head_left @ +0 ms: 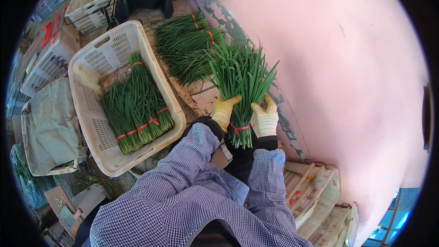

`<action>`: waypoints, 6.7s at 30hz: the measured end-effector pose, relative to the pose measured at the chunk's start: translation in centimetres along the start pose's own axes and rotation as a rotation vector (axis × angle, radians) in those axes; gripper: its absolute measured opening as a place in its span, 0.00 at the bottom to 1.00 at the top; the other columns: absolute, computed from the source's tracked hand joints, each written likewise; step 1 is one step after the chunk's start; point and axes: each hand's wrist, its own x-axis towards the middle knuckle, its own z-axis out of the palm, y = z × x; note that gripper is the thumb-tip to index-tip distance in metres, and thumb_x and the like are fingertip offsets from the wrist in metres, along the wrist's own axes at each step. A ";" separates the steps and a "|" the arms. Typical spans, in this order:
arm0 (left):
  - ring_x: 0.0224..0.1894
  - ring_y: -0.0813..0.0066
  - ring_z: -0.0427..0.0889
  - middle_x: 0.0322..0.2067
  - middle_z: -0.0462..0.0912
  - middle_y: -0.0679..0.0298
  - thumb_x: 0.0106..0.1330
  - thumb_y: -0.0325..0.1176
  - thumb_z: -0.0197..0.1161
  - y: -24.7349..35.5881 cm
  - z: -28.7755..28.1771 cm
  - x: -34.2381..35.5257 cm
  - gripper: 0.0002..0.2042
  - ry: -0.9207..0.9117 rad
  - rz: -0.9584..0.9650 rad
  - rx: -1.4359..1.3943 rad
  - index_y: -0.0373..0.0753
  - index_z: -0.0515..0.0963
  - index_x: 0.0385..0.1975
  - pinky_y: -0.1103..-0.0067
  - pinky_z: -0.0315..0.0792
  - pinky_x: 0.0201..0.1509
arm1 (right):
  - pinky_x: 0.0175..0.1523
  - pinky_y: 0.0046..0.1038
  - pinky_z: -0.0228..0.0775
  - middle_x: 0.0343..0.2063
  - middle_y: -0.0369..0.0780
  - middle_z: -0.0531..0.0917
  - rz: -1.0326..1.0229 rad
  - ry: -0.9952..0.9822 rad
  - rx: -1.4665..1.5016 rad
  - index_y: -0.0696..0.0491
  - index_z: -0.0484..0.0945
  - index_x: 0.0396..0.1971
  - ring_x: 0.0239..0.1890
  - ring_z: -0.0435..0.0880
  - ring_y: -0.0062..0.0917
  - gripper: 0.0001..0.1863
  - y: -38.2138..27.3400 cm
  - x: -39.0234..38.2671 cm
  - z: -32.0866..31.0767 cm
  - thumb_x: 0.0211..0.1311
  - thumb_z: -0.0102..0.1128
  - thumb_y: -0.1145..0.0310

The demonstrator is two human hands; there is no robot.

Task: The person picks up bundles of green onions from a pile on the floor, inspects them, and places them into a white plastic basket. The person repeats this process, moving bundles from the floor to the basket.

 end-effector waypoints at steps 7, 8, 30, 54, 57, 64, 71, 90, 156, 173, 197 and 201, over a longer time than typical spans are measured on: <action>0.42 0.67 0.83 0.43 0.85 0.60 0.60 0.24 0.67 -0.1 0.7 -0.3 0.17 0.045 0.039 0.049 0.34 0.79 0.49 0.72 0.77 0.49 | 0.61 0.33 0.70 0.61 0.49 0.69 -0.092 0.185 -0.027 0.60 0.66 0.64 0.57 0.74 0.34 0.40 -3.8 -0.1 0.1 0.50 0.75 0.73; 0.42 0.67 0.83 0.43 0.85 0.60 0.59 0.23 0.67 -0.1 0.8 -0.4 0.17 0.024 0.026 0.056 0.34 0.79 0.50 0.72 0.77 0.49 | 0.62 0.34 0.69 0.61 0.50 0.69 -0.120 0.197 -0.002 0.60 0.64 0.66 0.59 0.73 0.36 0.43 -3.0 0.6 0.8 0.49 0.76 0.71; 0.45 0.68 0.83 0.45 0.85 0.62 0.64 0.28 0.67 -0.1 0.4 -0.2 0.17 -0.067 -0.069 -0.095 0.37 0.78 0.52 0.73 0.76 0.52 | 0.53 0.28 0.74 0.43 0.43 0.86 0.268 0.003 0.309 0.61 0.74 0.55 0.43 0.83 0.28 0.28 -1.3 3.6 2.8 0.53 0.71 0.72; 0.39 0.75 0.82 0.40 0.86 0.64 0.63 0.26 0.69 -0.1 1.0 -0.7 0.12 -0.048 0.040 0.066 0.34 0.82 0.46 0.77 0.76 0.45 | 0.35 0.24 0.72 0.30 0.40 0.87 -0.023 -0.028 0.059 0.58 0.83 0.38 0.31 0.84 0.23 0.10 -8.1 8.7 -0.7 0.65 0.60 0.68; 0.39 0.75 0.82 0.40 0.86 0.64 0.63 0.26 0.68 -0.4 0.8 -0.3 0.12 -0.041 0.058 0.068 0.34 0.82 0.46 0.77 0.77 0.45 | 0.32 0.19 0.71 0.30 0.36 0.87 0.044 -0.069 0.304 0.59 0.83 0.39 0.28 0.82 0.17 0.12 -8.1 8.5 -1.3 0.69 0.58 0.65; 0.39 0.71 0.84 0.40 0.86 0.62 0.64 0.26 0.67 -0.1 1.2 -0.7 0.12 -0.039 0.089 0.013 0.34 0.81 0.47 0.75 0.79 0.44 | 0.36 0.19 0.74 0.35 0.37 0.86 0.148 -0.146 0.309 0.57 0.82 0.47 0.31 0.80 0.17 0.14 -12.3 7.9 -3.1 0.70 0.59 0.64; 0.39 0.63 0.85 0.41 0.85 0.57 0.66 0.30 0.65 -0.6 -0.1 0.7 0.14 0.036 -0.016 -0.161 0.33 0.78 0.50 0.70 0.81 0.44 | 0.53 0.25 0.75 0.50 0.41 0.82 -0.020 0.211 0.342 0.57 0.76 0.58 0.49 0.81 0.23 0.25 -9.9 5.8 -5.9 0.61 0.69 0.70; 0.57 0.65 0.77 0.54 0.79 0.62 0.67 0.44 0.67 1.1 1.5 -0.8 0.25 -0.108 -0.126 -0.032 0.42 0.71 0.61 0.63 0.73 0.60 | 0.55 0.29 0.75 0.48 0.44 0.84 0.260 -0.278 0.205 0.61 0.70 0.61 0.47 0.83 0.28 0.36 3.0 0.6 -1.9 0.49 0.75 0.74; 0.42 0.68 0.83 0.43 0.85 0.60 0.62 0.23 0.66 -0.6 0.5 0.3 0.16 -0.014 0.070 -0.003 0.36 0.76 0.51 0.75 0.78 0.47 | 0.49 0.34 0.76 0.38 0.45 0.86 -0.112 -0.043 -0.192 0.54 0.84 0.40 0.40 0.86 0.38 0.08 -3.6 -0.1 2.0 0.62 0.61 0.73; 0.43 0.68 0.83 0.45 0.85 0.61 0.64 0.22 0.63 -0.6 0.3 0.2 0.17 -0.071 0.051 -0.019 0.37 0.76 0.53 0.74 0.78 0.49 | 0.46 0.37 0.76 0.35 0.44 0.86 -0.050 -0.064 -0.543 0.51 0.79 0.49 0.38 0.85 0.39 0.18 -6.5 0.9 3.2 0.58 0.66 0.66; 0.41 0.67 0.84 0.43 0.85 0.60 0.63 0.25 0.66 -0.4 0.5 0.1 0.15 -0.015 0.059 0.017 0.37 0.77 0.50 0.74 0.79 0.45 | 0.12 0.18 0.56 0.30 0.42 0.85 0.327 -0.113 0.270 0.58 0.78 0.37 0.11 0.70 0.16 0.05 -5.1 1.4 1.8 0.67 0.54 0.73; 0.42 0.67 0.84 0.43 0.85 0.61 0.63 0.25 0.66 -0.1 0.4 0.1 0.16 0.007 0.068 -0.010 0.37 0.77 0.51 0.73 0.79 0.46 | 0.14 0.20 0.61 0.34 0.40 0.86 0.174 0.077 0.439 0.57 0.78 0.39 0.14 0.73 0.16 0.05 -4.9 2.2 -0.1 0.64 0.57 0.76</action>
